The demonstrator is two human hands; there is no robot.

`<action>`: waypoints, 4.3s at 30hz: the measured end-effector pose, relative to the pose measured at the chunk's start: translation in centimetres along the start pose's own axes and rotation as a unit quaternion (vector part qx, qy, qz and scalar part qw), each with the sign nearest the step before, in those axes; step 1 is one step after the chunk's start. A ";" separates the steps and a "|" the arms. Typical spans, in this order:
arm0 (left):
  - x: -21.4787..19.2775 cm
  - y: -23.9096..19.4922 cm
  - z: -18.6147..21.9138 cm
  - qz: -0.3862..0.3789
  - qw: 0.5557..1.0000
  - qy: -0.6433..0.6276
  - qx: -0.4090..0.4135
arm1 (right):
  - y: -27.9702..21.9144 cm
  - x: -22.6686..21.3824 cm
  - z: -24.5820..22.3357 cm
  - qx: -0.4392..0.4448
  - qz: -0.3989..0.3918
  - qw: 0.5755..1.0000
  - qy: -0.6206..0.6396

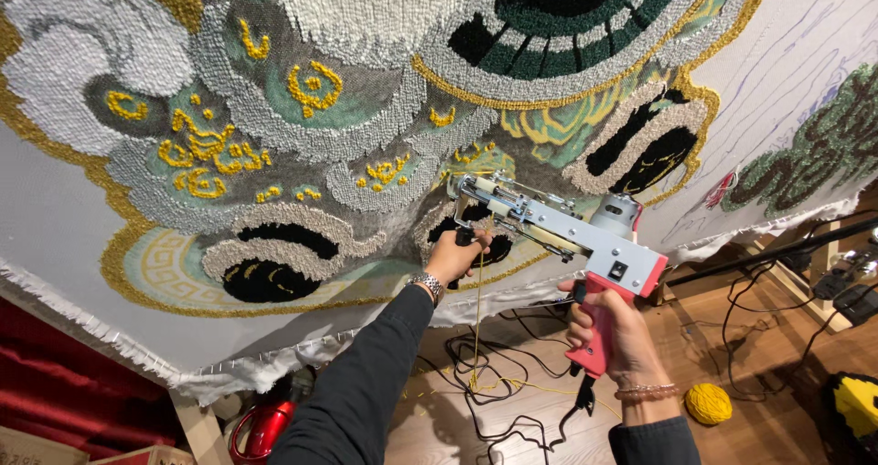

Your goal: The person uses a handheld tufting gun to apply yellow yarn into a stretched canvas, following a pre-drawn design. The person guides the tool across the surface to create textured loops and occasionally adjusts the yarn feed with the left hand.

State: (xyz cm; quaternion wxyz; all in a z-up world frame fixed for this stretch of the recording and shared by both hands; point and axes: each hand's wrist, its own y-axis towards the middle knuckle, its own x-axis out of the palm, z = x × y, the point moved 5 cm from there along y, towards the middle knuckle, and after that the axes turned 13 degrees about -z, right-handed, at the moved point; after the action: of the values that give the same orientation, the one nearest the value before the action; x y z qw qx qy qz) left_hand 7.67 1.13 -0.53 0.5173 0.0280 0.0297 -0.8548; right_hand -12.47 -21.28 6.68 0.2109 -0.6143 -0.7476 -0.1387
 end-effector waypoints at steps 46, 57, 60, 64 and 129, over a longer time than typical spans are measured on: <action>-1.8 0.3 2.7 0.040 0.998 0.046 0.019 | 1.4 3.5 1.5 -0.041 0.040 0.998 -0.013; 4.8 3.2 -0.2 -0.071 0.994 -0.064 0.055 | -2.1 -2.2 -2.2 0.028 0.028 0.999 -0.025; 5.7 2.8 0.4 -0.077 0.989 -0.073 0.105 | -2.9 -3.1 -2.2 0.022 0.016 0.999 -0.024; 5.8 2.2 0.5 -0.068 0.996 -0.013 0.059 | -3.6 -4.0 -1.9 0.000 0.006 1.000 -0.001; -5.5 -2.1 -1.3 0.017 0.999 0.024 -0.016 | 1.9 5.7 4.6 -0.035 0.037 0.990 -0.133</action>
State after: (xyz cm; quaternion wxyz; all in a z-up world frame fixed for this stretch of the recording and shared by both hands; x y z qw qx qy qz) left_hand 8.33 7.06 -1.32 0.5316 0.0408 0.0548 -0.8442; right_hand -12.18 -13.85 5.39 0.0928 -0.6615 -0.7405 -0.0735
